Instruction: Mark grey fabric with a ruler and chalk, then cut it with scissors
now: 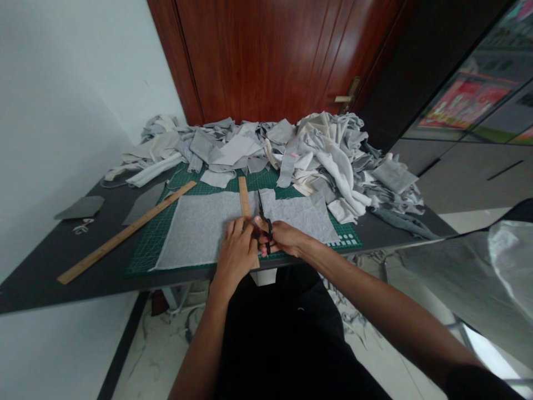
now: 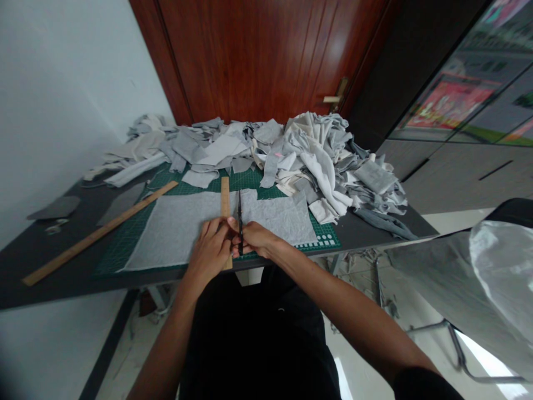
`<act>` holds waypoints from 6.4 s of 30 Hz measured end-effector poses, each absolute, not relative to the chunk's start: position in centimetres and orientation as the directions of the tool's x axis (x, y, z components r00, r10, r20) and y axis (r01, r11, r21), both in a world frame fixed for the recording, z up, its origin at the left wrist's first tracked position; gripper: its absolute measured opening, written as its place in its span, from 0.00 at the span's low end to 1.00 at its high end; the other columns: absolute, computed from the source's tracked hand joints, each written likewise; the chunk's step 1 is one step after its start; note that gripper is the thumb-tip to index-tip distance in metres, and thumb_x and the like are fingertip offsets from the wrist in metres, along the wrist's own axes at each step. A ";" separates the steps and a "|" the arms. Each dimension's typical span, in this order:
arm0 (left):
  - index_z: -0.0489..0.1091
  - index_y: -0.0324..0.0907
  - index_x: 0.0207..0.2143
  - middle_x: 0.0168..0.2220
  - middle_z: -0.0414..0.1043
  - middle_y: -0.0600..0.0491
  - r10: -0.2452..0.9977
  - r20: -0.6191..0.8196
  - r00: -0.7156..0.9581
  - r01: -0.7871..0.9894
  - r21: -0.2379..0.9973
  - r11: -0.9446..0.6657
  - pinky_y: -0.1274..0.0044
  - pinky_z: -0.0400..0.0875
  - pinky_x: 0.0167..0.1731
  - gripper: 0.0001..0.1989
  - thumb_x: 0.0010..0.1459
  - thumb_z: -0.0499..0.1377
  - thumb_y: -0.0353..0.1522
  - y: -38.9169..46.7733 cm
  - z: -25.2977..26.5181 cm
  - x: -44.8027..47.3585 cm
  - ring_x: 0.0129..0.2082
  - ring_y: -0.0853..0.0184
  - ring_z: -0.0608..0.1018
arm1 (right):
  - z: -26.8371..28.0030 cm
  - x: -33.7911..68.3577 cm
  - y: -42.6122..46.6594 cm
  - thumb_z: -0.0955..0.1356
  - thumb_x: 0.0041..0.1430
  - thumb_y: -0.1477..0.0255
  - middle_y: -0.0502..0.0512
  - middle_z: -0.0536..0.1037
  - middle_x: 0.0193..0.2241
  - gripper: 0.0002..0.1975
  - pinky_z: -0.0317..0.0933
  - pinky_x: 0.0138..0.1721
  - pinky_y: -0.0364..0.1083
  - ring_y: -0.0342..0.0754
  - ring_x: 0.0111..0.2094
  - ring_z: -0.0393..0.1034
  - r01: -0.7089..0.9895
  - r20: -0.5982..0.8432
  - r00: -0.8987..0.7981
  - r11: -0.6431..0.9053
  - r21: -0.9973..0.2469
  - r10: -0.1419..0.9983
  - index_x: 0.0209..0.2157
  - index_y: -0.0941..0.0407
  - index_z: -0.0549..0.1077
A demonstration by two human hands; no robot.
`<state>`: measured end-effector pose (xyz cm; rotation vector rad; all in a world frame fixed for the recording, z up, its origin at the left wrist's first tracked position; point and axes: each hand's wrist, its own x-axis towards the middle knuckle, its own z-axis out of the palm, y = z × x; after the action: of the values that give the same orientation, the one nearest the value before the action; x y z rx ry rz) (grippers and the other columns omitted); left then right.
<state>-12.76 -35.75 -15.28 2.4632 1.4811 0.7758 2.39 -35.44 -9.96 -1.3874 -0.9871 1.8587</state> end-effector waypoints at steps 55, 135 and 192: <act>0.69 0.43 0.46 0.54 0.69 0.44 0.851 0.383 0.361 0.749 0.425 -0.509 0.57 0.69 0.60 0.13 0.62 0.53 0.22 -35.7 -14.8 -12.6 0.58 0.52 0.69 | -10.7 7.2 -28.3 0.74 0.49 0.40 0.40 0.62 0.18 0.32 0.69 0.25 0.45 0.41 0.18 0.63 -0.293 -0.238 -0.270 -0.315 -0.903 0.933 0.28 0.53 0.63; 0.69 0.43 0.59 0.40 0.77 0.53 0.983 0.175 0.054 -0.328 0.933 -0.148 0.75 0.71 0.42 0.28 0.56 0.68 0.35 -18.1 -15.6 -9.2 0.38 0.68 0.77 | -13.2 13.7 -21.3 0.70 0.52 0.66 0.46 0.68 0.24 0.13 0.56 0.29 0.45 0.45 0.24 0.59 0.654 0.459 -0.088 0.399 -0.643 0.884 0.35 0.50 0.62; 0.81 0.41 0.41 0.42 0.85 0.47 0.891 0.445 -0.087 -0.070 0.890 -0.451 0.74 0.79 0.42 0.15 0.59 0.69 0.42 -18.8 -14.8 -9.6 0.40 0.63 0.85 | -11.4 16.7 -20.8 0.69 0.46 0.69 0.53 0.79 0.29 0.16 0.55 0.30 0.45 0.50 0.26 0.70 0.812 0.324 -0.389 0.487 -0.321 0.863 0.39 0.54 0.71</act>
<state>-9.59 -18.81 -14.79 1.4380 0.9357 1.6386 16.68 -20.85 -11.45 -1.3870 -2.2896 0.1513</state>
